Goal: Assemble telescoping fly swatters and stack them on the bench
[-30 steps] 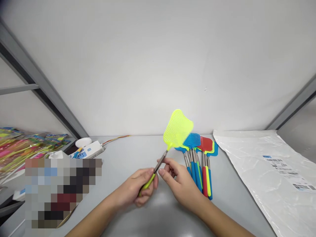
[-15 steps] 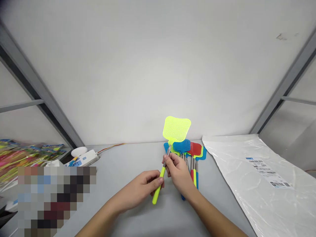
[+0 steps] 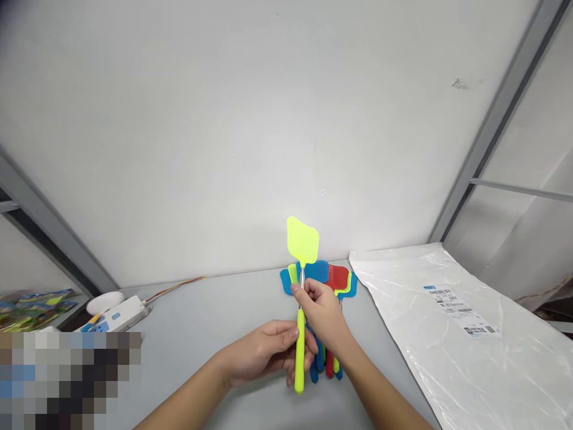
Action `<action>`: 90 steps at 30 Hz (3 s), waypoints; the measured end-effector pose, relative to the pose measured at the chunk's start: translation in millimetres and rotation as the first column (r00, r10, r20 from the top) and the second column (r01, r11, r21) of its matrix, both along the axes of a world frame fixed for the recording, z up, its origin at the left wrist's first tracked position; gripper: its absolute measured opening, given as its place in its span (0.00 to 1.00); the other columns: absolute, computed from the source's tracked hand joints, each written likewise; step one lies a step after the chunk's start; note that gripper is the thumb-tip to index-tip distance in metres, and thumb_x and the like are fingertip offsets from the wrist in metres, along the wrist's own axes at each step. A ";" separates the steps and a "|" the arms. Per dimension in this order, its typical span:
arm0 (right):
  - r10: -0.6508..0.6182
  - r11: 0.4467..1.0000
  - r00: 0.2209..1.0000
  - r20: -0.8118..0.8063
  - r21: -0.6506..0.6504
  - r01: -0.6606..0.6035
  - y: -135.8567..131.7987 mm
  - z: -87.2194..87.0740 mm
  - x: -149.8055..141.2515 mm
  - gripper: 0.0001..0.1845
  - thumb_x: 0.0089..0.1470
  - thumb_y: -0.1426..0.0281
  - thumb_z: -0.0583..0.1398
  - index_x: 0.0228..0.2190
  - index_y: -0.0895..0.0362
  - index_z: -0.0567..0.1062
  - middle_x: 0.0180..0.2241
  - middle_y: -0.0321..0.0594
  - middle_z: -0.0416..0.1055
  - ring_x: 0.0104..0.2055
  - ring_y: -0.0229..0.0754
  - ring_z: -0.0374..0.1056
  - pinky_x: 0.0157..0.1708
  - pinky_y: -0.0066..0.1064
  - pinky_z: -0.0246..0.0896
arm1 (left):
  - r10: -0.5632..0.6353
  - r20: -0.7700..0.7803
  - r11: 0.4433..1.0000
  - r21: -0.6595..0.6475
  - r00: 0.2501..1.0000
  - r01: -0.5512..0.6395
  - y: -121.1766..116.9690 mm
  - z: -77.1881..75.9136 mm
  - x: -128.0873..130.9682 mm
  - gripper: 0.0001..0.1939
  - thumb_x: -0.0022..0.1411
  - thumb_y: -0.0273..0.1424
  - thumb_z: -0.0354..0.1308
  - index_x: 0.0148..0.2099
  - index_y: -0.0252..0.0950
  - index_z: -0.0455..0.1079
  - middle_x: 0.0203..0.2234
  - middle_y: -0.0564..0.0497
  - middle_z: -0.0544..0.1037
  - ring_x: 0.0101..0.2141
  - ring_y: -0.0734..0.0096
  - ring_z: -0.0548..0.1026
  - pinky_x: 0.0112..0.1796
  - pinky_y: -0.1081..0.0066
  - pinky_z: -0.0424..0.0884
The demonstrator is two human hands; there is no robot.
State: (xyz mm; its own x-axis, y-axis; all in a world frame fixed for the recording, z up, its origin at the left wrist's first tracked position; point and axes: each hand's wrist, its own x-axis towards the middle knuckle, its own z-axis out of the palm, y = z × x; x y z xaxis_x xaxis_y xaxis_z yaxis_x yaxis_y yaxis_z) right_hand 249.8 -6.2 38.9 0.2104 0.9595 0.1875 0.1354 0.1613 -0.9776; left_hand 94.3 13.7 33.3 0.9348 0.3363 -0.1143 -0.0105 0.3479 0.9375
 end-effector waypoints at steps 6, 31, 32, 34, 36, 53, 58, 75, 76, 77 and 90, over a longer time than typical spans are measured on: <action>0.022 1.000 0.998 0.052 -0.012 -0.021 -2.2 -3.6 -10.4 0.24 0.56 0.52 0.57 0.20 0.53 0.56 0.20 0.29 0.48 0.24 0.35 0.46 0.23 0.28 0.45 | 0.032 0.025 0.995 -0.091 0.999 -0.030 -2.7 -17.5 -11.7 0.24 0.65 0.48 0.53 0.44 0.30 0.73 0.31 0.45 0.73 0.26 0.74 0.69 0.31 0.72 0.64; 0.150 0.926 0.989 -0.011 -0.348 -0.145 8.4 -4.7 -9.4 0.24 0.59 0.49 0.51 0.25 0.55 0.68 0.15 0.28 0.53 0.20 0.36 0.53 0.22 0.27 0.47 | 0.229 -0.047 0.971 -0.060 0.972 -0.231 4.8 -59.3 -17.1 0.28 0.48 0.53 0.66 0.37 0.32 0.70 0.25 0.51 0.70 0.23 0.75 0.66 0.25 0.75 0.60; 0.156 0.921 0.988 -0.024 -0.358 -0.154 8.9 -1.5 -8.7 0.24 0.59 0.50 0.51 0.26 0.55 0.69 0.16 0.28 0.55 0.20 0.35 0.54 0.22 0.27 0.48 | 0.233 -0.055 0.970 -0.059 0.971 -0.236 4.2 -58.6 -17.3 0.27 0.50 0.52 0.66 0.37 0.32 0.71 0.25 0.51 0.70 0.23 0.75 0.67 0.25 0.75 0.60; 0.147 0.917 0.988 -0.056 -0.368 -0.157 8.4 3.7 -9.5 0.23 0.59 0.50 0.51 0.27 0.55 0.70 0.19 0.30 0.58 0.21 0.35 0.56 0.22 0.26 0.51 | 0.233 -0.072 0.970 -0.050 0.970 -0.236 3.2 -55.3 -18.1 0.24 0.54 0.50 0.63 0.38 0.32 0.71 0.24 0.51 0.69 0.23 0.75 0.66 0.25 0.74 0.61; 0.151 0.913 0.986 -0.076 -0.372 -0.168 4.2 4.4 -13.1 0.21 0.59 0.51 0.52 0.30 0.55 0.71 0.22 0.31 0.61 0.22 0.35 0.58 0.22 0.26 0.53 | 0.218 -0.070 0.975 -0.035 0.973 -0.221 2.3 -50.1 -18.5 0.23 0.58 0.49 0.61 0.39 0.31 0.72 0.25 0.50 0.70 0.22 0.76 0.66 0.26 0.74 0.61; 0.111 0.817 0.395 0.912 -0.310 0.486 -10.5 -1.7 26.7 0.26 0.64 0.60 0.44 0.21 0.54 0.71 0.24 0.44 0.74 0.26 0.46 0.69 0.24 0.33 0.44 | 0.503 0.038 0.416 0.865 0.864 -0.280 -6.0 -53.6 -6.9 0.12 0.70 0.33 0.45 0.40 0.38 0.69 0.31 0.50 0.71 0.30 0.71 0.70 0.32 0.73 0.64; 0.142 0.802 0.314 0.939 -0.295 0.520 4.4 -11.3 26.8 0.25 0.63 0.62 0.46 0.24 0.57 0.75 0.26 0.48 0.75 0.28 0.47 0.72 0.25 0.32 0.50 | 0.495 0.034 0.344 0.910 0.868 -0.232 -4.8 -56.7 -7.9 0.09 0.69 0.31 0.46 0.45 0.41 0.68 0.35 0.49 0.72 0.35 0.67 0.71 0.34 0.70 0.68; 0.098 0.779 0.367 0.925 -0.301 0.549 4.1 -30.7 30.2 0.41 0.55 0.38 0.44 0.42 0.63 0.70 0.40 0.56 0.70 0.43 0.57 0.68 0.36 0.40 0.62 | 0.561 -0.103 0.293 0.953 0.821 -0.080 -6.9 -51.9 0.2 0.11 0.67 0.28 0.47 0.50 0.41 0.66 0.44 0.49 0.72 0.45 0.59 0.67 0.46 0.55 0.62; 0.106 0.786 0.362 0.926 -0.301 0.540 5.4 -33.6 26.2 0.42 0.54 0.38 0.45 0.45 0.64 0.69 0.42 0.57 0.69 0.45 0.57 0.67 0.36 0.41 0.62 | 0.558 -0.101 0.289 0.954 0.824 -0.079 -8.0 -51.7 0.3 0.12 0.67 0.26 0.46 0.49 0.41 0.65 0.46 0.49 0.72 0.46 0.59 0.66 0.47 0.54 0.61; 0.112 0.790 0.355 0.928 -0.300 0.535 6.7 -36.4 21.9 0.44 0.53 0.38 0.47 0.48 0.65 0.68 0.43 0.58 0.68 0.46 0.58 0.65 0.37 0.42 0.62 | 0.549 -0.100 0.285 0.956 0.830 -0.073 -9.1 -51.8 -0.1 0.13 0.65 0.24 0.46 0.48 0.40 0.66 0.47 0.50 0.72 0.46 0.60 0.66 0.48 0.54 0.60; 0.219 0.951 0.256 0.942 -0.264 0.161 -7.0 -46.9 -24.1 0.34 0.54 0.68 0.55 0.61 0.64 0.58 0.49 0.54 0.66 0.49 0.53 0.60 0.46 0.41 0.57 | 0.356 -0.164 0.051 0.986 0.920 0.156 -3.4 -19.4 -27.8 0.01 0.57 0.27 0.53 0.34 0.38 0.64 0.32 0.51 0.75 0.37 0.63 0.71 0.39 0.61 0.65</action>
